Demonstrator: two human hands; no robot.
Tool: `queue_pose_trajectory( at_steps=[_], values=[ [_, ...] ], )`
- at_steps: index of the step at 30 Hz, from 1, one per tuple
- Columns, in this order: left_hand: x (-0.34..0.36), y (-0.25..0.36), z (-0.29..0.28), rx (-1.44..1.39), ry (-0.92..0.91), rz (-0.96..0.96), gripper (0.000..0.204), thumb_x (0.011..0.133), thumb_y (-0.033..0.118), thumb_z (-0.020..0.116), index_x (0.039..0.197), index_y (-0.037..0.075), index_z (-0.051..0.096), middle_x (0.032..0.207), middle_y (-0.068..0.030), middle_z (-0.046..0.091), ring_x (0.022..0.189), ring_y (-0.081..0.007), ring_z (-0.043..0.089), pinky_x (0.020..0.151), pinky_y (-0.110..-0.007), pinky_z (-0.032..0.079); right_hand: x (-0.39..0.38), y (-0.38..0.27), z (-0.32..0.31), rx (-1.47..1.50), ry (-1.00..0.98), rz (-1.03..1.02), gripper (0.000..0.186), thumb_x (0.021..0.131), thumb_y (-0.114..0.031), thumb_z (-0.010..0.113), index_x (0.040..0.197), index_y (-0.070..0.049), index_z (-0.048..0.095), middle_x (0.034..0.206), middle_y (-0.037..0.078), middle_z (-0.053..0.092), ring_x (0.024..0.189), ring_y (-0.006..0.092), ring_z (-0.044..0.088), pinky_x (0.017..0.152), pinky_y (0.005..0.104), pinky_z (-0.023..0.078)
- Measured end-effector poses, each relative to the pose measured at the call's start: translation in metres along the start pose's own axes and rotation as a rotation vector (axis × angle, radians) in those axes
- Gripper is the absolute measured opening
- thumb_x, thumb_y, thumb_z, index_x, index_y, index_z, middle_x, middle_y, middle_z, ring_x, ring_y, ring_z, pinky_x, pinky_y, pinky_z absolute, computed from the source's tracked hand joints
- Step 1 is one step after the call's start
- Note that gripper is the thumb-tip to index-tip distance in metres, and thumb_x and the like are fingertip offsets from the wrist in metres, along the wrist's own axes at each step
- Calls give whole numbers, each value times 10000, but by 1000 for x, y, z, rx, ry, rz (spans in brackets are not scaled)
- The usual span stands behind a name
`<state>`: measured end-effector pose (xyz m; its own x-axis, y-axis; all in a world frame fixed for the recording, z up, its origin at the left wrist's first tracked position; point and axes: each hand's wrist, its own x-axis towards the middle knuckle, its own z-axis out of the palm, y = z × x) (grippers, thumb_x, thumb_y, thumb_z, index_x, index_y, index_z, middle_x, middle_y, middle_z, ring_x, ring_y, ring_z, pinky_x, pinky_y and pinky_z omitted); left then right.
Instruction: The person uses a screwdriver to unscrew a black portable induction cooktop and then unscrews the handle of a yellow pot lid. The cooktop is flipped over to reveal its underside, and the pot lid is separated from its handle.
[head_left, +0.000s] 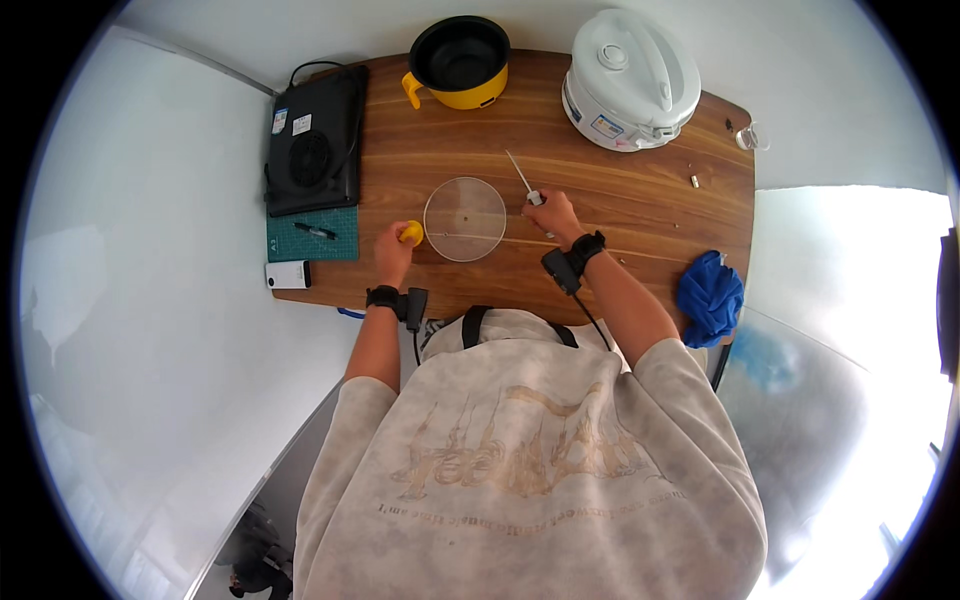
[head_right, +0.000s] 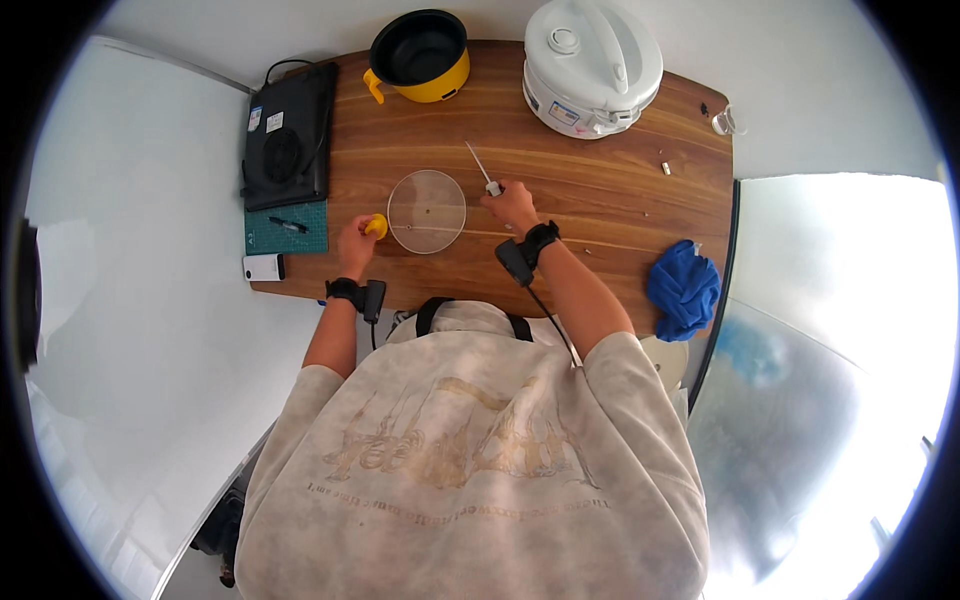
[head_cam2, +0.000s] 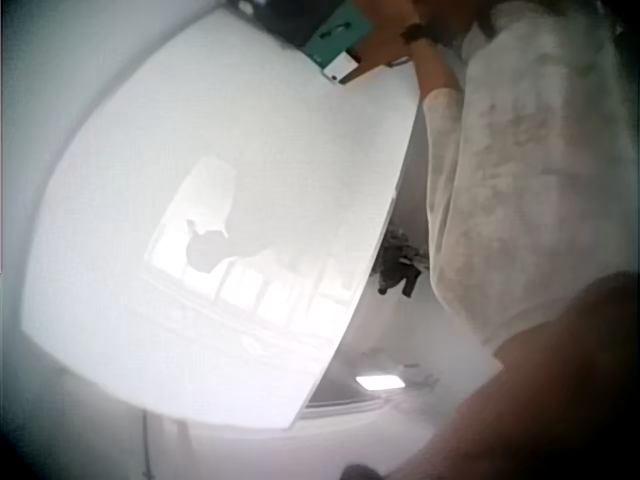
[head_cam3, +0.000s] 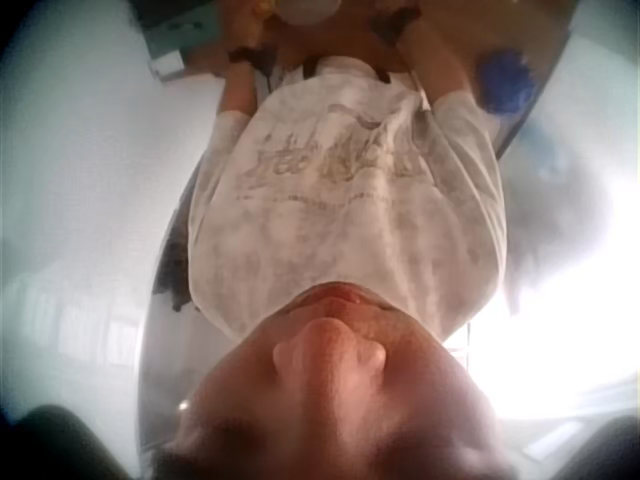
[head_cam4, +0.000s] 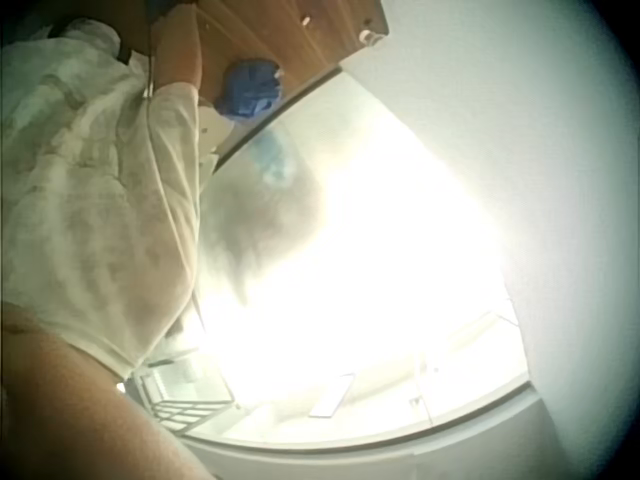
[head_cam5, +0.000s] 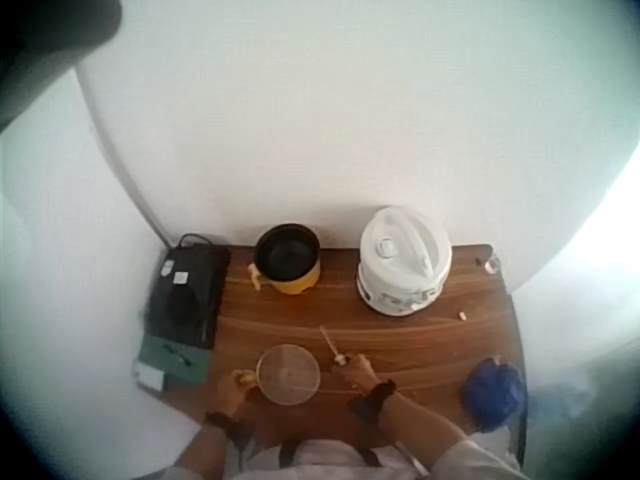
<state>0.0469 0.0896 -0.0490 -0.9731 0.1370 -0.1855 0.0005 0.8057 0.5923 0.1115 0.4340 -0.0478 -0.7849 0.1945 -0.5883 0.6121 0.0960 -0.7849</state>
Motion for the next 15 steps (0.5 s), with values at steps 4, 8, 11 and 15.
queue_pose_trajectory(
  at_steps=[4,8,11,15],
  values=[
    [0,26,-22,-40,42,-21,286,847,76,703,1129,49,663,1008,-164,706,897,-307,697,793,-372,546,-10,-16,6,-20,-32,-12,250,808,-226,735,956,-29,689,728,73,674,608,148,629,566,318,505],
    [-1,61,-27,-98,-58,83,265,859,98,709,1114,48,657,953,-138,696,818,-277,682,752,-362,546,-14,-26,15,-29,-57,-34,257,805,-227,741,963,-32,690,729,77,677,623,148,642,577,310,513],
    [-3,74,-14,-83,-156,161,277,850,101,720,1115,60,649,911,-129,682,779,-270,664,734,-356,543,-12,-20,25,6,-49,-84,232,808,-212,734,950,-35,688,731,69,684,616,141,638,567,301,509],
    [-4,67,9,-83,-208,180,291,840,104,734,1114,67,643,897,-126,677,777,-254,659,727,-343,535,-19,-22,26,32,-87,-29,206,805,-195,731,925,-35,685,712,64,681,602,130,631,551,294,501]
  ],
)
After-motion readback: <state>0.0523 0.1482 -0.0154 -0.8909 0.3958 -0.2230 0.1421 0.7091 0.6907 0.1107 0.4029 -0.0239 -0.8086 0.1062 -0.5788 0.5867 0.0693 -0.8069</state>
